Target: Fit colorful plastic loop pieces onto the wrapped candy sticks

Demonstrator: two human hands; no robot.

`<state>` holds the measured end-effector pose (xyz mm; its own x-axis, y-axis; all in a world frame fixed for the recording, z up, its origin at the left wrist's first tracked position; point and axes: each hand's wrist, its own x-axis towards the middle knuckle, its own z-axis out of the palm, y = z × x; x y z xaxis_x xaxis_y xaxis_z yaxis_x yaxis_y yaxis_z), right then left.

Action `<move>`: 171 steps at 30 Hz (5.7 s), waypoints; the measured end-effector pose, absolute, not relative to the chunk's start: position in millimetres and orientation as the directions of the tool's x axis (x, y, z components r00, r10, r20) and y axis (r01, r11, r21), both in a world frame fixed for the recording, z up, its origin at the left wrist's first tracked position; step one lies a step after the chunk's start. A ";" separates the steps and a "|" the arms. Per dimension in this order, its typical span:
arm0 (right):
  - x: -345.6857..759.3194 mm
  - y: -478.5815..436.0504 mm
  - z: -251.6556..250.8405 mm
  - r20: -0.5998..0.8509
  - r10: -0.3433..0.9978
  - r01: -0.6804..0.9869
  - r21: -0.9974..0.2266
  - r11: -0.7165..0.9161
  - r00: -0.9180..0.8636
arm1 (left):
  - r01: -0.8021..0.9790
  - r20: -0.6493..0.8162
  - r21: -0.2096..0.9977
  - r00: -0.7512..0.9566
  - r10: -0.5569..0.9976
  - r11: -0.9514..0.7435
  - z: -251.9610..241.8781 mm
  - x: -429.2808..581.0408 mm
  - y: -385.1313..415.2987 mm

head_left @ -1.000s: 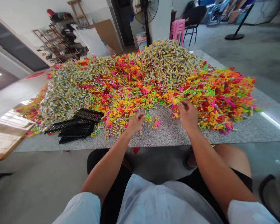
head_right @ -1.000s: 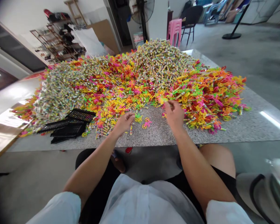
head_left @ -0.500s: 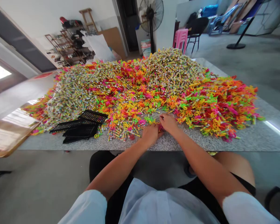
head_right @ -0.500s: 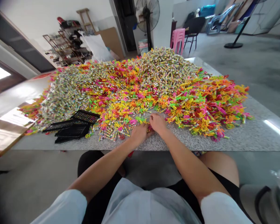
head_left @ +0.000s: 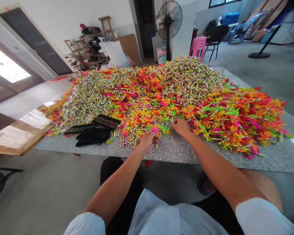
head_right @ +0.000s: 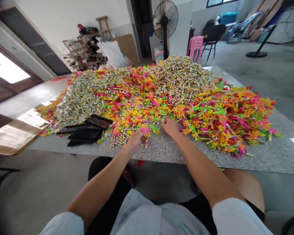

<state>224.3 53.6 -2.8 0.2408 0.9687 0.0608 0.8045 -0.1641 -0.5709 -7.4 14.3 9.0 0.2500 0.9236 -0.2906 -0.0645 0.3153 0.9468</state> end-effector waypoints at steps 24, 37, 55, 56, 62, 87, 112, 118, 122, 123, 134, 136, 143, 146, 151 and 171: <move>200.6 -45.4 14.5 -0.131 0.983 -0.552 -0.833 -0.037 0.132 | 0.108 0.086 0.987 0.285 0.955 -0.121 29.2 43.6 -7.3; 191.1 -48.5 8.6 -0.184 0.975 -0.652 -0.756 -0.058 0.128 | 0.392 0.175 0.871 0.315 0.933 -0.295 42.0 37.1 -9.1; 193.7 -52.8 21.5 0.007 0.960 -0.342 -0.934 0.107 0.280 | 0.124 0.069 0.988 0.205 0.976 -0.096 37.4 40.7 -3.9; 193.8 -52.8 21.2 0.013 0.958 -0.325 -0.940 0.109 0.287 | 0.107 0.058 0.991 0.205 0.977 -0.081 38.2 41.4 -4.3; 194.9 -53.8 18.6 0.087 0.950 -0.258 -0.952 0.168 0.299 | -0.110 -0.150 0.978 0.238 0.960 0.180 42.0 42.1 -5.7; 195.8 -55.6 10.9 0.006 0.999 -0.264 -0.964 0.015 0.036 | 0.040 0.025 0.999 0.115 0.993 -0.030 27.6 43.0 -6.7; 231.8 16.8 -26.0 0.125 0.976 0.388 -0.920 0.048 0.177 | 0.673 0.164 0.068 0.721 0.674 -0.737 18.9 16.1 78.4; 203.8 87.7 -10.9 0.027 0.989 0.799 -0.594 -0.099 0.142 | 0.592 0.230 0.063 0.775 0.589 -0.804 4.4 6.6 71.0; 188.8 109.9 -6.5 -0.048 0.981 0.823 -0.538 -0.182 0.185 | 0.586 0.397 0.142 0.704 0.588 -0.797 4.7 -10.7 67.0; 186.5 111.8 -6.3 -0.075 0.978 0.830 -0.518 -0.206 0.195 | 0.595 0.442 0.171 0.666 0.601 -0.786 4.6 -14.4 65.5; 220.1 32.4 -19.9 -0.028 0.986 0.794 -0.590 -0.147 0.162 | 0.686 0.414 0.277 0.547 0.728 -0.673 -0.8 -28.7 68.9; 227.3 5.9 -26.9 0.005 0.983 0.711 -0.691 -0.130 0.184 | 0.716 0.382 0.201 0.571 0.727 -0.668 0.2 -20.5 72.4; 237.5 -38.8 -35.2 -0.019 0.987 0.481 -0.872 -0.094 0.157 | 0.768 0.256 0.083 0.599 0.758 -0.635 6.5 9.0 70.3; 232.8 -37.9 -35.0 0.090 0.986 0.558 -0.830 -0.005 0.141 | 0.747 0.232 0.062 0.634 0.738 -0.662 10.6 14.4 65.5; 222.1 -35.5 -38.9 0.149 0.980 0.606 -0.795 0.038 0.135 | 0.680 0.231 0.107 0.692 0.684 -0.725 10.8 18.9 60.7; 209.0 -39.0 -4.6 0.074 0.983 0.011 -0.997 0.073 0.170 | 0.292 0.042 0.949 0.266 0.963 -0.121 26.8 25.1 56.3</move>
<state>209.0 -39.0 -4.6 0.1700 0.9827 0.0739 0.0109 0.0731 -0.9973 25.1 56.3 26.8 0.2660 0.9631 0.0415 0.2916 -0.1215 0.9488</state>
